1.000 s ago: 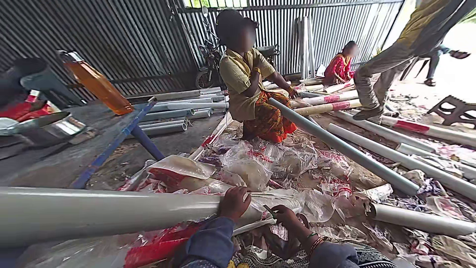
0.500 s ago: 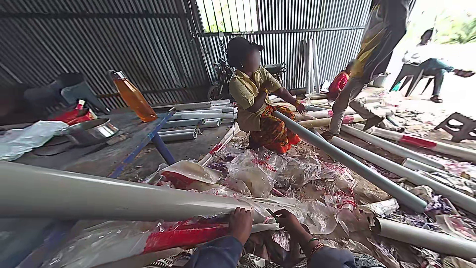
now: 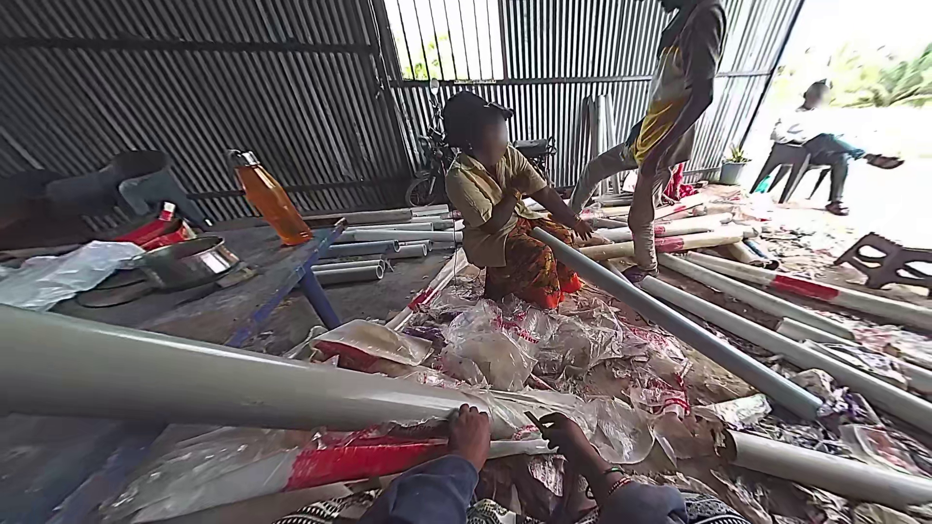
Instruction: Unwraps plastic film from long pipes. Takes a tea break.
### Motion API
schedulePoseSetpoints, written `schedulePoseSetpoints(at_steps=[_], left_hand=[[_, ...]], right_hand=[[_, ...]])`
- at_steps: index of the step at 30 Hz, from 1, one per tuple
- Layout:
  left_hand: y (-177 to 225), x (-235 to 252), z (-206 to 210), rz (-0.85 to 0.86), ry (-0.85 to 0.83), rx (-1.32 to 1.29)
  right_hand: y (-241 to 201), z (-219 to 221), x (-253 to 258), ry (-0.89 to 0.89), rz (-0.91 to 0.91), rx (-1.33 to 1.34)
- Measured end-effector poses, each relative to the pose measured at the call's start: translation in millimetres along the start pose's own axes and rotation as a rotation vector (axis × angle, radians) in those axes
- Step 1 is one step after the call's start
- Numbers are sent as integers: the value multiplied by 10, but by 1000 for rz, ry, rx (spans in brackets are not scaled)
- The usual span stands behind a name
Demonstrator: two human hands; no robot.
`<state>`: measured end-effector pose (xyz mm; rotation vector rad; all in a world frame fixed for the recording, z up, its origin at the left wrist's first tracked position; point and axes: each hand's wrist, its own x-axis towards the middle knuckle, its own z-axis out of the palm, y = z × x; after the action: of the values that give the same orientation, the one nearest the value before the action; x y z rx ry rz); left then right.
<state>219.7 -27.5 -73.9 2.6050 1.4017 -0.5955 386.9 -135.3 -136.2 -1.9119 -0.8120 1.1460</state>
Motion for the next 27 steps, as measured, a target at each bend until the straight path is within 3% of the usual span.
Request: schedulePoseSetpoints(at_steps=[17,27], left_hand=[[68,188,150,-70,91,89],[52,153,104,-56,49,88]], right_hand=[[93,-69,127,-26,46,64],[114,-33,152,-37,77,136]])
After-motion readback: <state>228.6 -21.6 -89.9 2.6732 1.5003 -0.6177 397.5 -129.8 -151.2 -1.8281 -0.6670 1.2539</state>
